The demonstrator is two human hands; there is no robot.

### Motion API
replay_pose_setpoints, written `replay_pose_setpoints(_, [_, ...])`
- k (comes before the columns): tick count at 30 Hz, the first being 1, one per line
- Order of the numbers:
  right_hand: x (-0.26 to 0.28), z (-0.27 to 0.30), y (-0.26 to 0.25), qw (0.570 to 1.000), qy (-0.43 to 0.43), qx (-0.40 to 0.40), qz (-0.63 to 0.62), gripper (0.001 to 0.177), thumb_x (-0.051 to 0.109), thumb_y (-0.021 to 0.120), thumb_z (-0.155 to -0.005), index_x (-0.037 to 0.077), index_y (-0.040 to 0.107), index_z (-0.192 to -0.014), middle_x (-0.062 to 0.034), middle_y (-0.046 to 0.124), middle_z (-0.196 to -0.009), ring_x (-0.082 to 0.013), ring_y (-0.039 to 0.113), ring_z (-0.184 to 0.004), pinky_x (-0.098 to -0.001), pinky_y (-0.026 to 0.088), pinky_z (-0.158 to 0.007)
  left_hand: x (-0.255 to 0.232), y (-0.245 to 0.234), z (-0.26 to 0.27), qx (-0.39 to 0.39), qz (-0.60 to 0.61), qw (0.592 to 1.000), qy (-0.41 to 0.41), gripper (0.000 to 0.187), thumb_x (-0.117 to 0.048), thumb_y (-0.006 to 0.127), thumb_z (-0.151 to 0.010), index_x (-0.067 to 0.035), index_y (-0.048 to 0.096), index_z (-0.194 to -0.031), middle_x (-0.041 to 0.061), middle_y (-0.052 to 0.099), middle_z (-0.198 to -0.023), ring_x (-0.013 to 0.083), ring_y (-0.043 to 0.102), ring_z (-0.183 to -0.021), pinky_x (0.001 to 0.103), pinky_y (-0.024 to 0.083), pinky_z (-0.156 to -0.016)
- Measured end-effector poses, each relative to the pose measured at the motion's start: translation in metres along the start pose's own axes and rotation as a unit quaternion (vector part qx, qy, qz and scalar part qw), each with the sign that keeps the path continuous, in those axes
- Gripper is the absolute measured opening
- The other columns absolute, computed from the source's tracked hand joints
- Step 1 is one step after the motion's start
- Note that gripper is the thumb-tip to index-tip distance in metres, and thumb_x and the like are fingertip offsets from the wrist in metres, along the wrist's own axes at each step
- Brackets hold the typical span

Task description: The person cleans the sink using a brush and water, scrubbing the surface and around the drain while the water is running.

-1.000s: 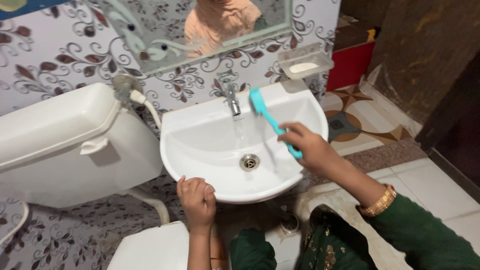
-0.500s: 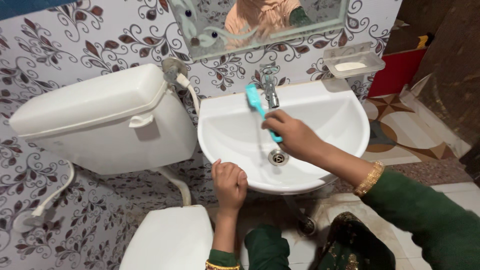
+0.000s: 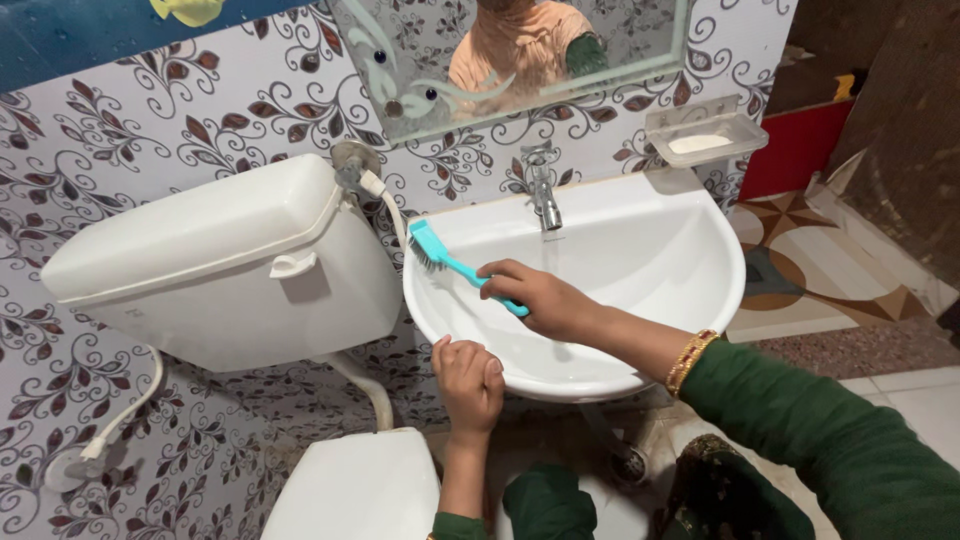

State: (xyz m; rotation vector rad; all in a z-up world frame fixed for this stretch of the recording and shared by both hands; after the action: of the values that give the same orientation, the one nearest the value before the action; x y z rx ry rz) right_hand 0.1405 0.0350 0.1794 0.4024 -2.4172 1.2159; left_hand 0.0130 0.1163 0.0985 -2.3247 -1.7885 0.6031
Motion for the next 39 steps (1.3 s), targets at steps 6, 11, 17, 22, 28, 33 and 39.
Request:
replay_pose_setpoints(6, [0.019, 0.052, -0.002, 0.999, 0.011, 0.013, -0.046, 0.027, 0.002, 0.072, -0.088, 0.007, 0.065, -0.114, -0.0113, 0.067, -0.111, -0.0289, 0.071, -0.103, -0.0378, 0.058, -0.088, -0.002, -0.002, 0.000, 0.008, 0.001, 1.000, 0.000, 0.033, -0.027, 0.049, -0.103, -0.006, 0.060, -0.081, 0.010, 0.061, -0.089, 0.0305, 0.058, -0.100, 0.054, 0.038, -0.111])
replay_pose_setpoints(11, [-0.002, 0.071, -0.013, 0.992, 0.120, 0.033, -0.014, 0.025, 0.004, 0.071, -0.085, 0.007, 0.067, -0.109, -0.0111, 0.069, -0.107, -0.0277, 0.073, -0.097, -0.0385, 0.057, -0.084, -0.002, -0.001, 0.000, 0.019, 0.006, 1.000, -0.020, 0.033, -0.027, 0.048, -0.103, -0.007, 0.060, -0.079, 0.008, 0.061, -0.087, 0.0290, 0.059, -0.100, 0.055, 0.036, -0.114])
replay_pose_setpoints(17, [0.006, 0.077, -0.013, 0.988, 0.029, -0.059, -0.143, 0.021, 0.002, 0.065, -0.091, 0.005, 0.066, -0.112, -0.0135, 0.070, -0.115, -0.0309, 0.070, -0.105, -0.0426, 0.055, -0.090, 0.000, -0.001, 0.001, 0.036, 0.002, 0.999, -0.027, 0.034, -0.028, 0.048, -0.103, -0.008, 0.060, -0.078, 0.010, 0.059, -0.087, 0.0293, 0.060, -0.103, 0.054, 0.034, -0.117])
replay_pose_setpoints(22, [-0.004, 0.081, 0.016, 0.987, 0.141, 0.056, 0.048, 0.030, 0.001, 0.063, -0.083, 0.008, 0.068, -0.112, -0.0134, 0.069, -0.115, -0.0347, 0.067, -0.102, -0.0452, 0.053, -0.085, -0.001, 0.002, 0.002, 0.051, -0.001, 0.998, -0.043, 0.037, -0.028, 0.047, -0.104, -0.010, 0.059, -0.074, 0.007, 0.059, -0.083, 0.0268, 0.061, -0.103, 0.054, 0.032, -0.119])
replay_pose_setpoints(28, [0.001, 0.076, -0.013, 0.961, 0.088, -0.061, -0.253, 0.024, 0.010, 0.058, -0.099, 0.006, 0.058, -0.122, -0.0132, 0.070, -0.117, -0.0308, 0.075, -0.112, -0.0408, 0.056, -0.092, -0.002, 0.002, 0.000, 0.050, 0.006, 0.998, -0.035, 0.036, -0.025, 0.047, -0.104, -0.009, 0.061, -0.075, 0.007, 0.058, -0.082, 0.0273, 0.060, -0.103, 0.054, 0.031, -0.119])
replay_pose_setpoints(33, [-0.001, 0.084, 0.011, 0.983, 0.176, 0.040, 0.012, 0.033, 0.012, 0.064, -0.087, 0.008, 0.064, -0.120, -0.0146, 0.070, -0.114, -0.0367, 0.068, -0.102, -0.0463, 0.052, -0.086, -0.001, 0.002, 0.004, 0.036, -0.002, 0.999, -0.032, 0.035, -0.022, 0.045, -0.104, -0.007, 0.062, -0.077, 0.008, 0.058, -0.084, 0.0281, 0.060, -0.104, 0.054, 0.030, -0.120])
replay_pose_setpoints(39, [-0.017, 0.094, -0.014, 0.943, 0.139, -0.066, -0.296, 0.031, 0.025, 0.060, -0.099, 0.008, 0.062, -0.125, -0.0092, 0.071, -0.114, -0.0216, 0.075, -0.100, -0.0362, 0.059, -0.087, 0.000, 0.001, 0.003, 0.045, -0.003, 0.999, -0.014, 0.036, -0.024, 0.045, -0.106, -0.006, 0.061, -0.079, 0.010, 0.060, -0.088, 0.0290, 0.060, -0.106, 0.054, 0.031, -0.119])
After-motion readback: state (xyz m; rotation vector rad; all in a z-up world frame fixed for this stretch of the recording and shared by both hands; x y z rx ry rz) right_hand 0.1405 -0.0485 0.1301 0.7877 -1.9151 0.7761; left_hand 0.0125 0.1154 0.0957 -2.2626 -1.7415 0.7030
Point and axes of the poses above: each hand's wrist, its own z-axis away from the middle knuckle, its own y-axis out of the palm, x = y × z, the point moved 7 cm from there along -z, towards the middle knuckle
